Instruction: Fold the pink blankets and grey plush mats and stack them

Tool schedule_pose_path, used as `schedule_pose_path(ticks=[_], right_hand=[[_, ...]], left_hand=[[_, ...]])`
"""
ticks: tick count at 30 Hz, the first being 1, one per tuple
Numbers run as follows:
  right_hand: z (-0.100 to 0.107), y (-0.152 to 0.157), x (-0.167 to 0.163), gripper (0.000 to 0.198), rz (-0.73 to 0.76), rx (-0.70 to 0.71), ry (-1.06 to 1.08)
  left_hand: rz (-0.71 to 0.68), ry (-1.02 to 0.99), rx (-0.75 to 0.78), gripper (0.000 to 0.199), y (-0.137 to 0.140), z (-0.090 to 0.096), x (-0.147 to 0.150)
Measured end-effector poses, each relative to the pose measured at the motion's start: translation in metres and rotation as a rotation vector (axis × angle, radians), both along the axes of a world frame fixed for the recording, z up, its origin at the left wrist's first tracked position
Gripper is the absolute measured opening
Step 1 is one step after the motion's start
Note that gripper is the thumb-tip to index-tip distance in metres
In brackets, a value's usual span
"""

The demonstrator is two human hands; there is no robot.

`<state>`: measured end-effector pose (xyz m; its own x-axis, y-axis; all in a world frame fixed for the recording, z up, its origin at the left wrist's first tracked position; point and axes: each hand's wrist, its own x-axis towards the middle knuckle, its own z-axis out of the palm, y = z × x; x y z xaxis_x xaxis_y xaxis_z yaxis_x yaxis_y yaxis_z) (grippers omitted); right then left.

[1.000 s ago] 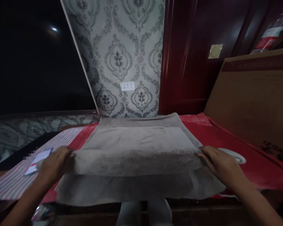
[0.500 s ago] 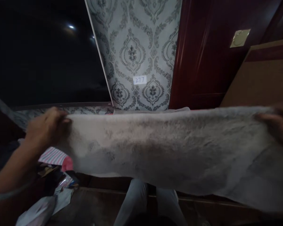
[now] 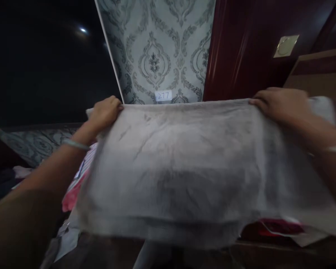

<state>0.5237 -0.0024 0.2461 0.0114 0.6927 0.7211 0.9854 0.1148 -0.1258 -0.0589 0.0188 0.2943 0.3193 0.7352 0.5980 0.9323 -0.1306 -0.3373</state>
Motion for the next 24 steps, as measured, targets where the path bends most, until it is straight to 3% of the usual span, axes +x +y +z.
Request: schedule_pose_path(ticks=[2,3,5,7,10,11,13,15,18,24], right_hand=[[-0.015,0.029,-0.03,0.069,-0.098,-0.099,-0.098],[-0.033,0.037,-0.044,0.06,-0.089,-0.12,-0.112],[-0.088,0.038,-0.066,0.05,-0.027,-0.232,-0.154],[-0.158,0.023,-0.073,0.047,0.046,-0.373,-0.223],[-0.257,-0.013,-0.055,0.047,0.074,-0.478,-0.156],[-0.28,-0.024,-0.044,0.05,0.074,-0.469,-0.117],[-0.309,-0.044,-0.021,0.057,0.094,-0.441,-0.056],[-0.318,-0.058,-0.002,0.062,0.115,-0.462,-0.01],[-0.316,-0.072,0.014,0.063,0.096,-0.532,0.044],[-0.306,-0.09,0.013,0.06,0.166,-0.56,0.017]], left_hand=[[0.013,-0.005,0.012,0.047,0.043,-0.032,0.019],[0.004,0.003,-0.02,0.053,0.058,-0.052,0.027],[-0.041,0.014,-0.142,0.061,0.069,-0.102,0.036],[-0.093,0.02,-0.323,0.059,0.061,-0.157,0.034],[-0.091,-0.071,-0.64,0.052,0.024,-0.234,0.008],[-0.08,-0.12,-0.703,0.05,0.01,-0.254,-0.006],[-0.086,-0.195,-0.673,0.053,-0.015,-0.283,-0.036],[-0.051,-0.244,-0.623,0.057,-0.035,-0.295,-0.065],[0.019,-0.272,-0.591,0.061,-0.05,-0.296,-0.096],[-0.021,-0.238,-0.611,0.055,-0.05,-0.281,-0.108]])
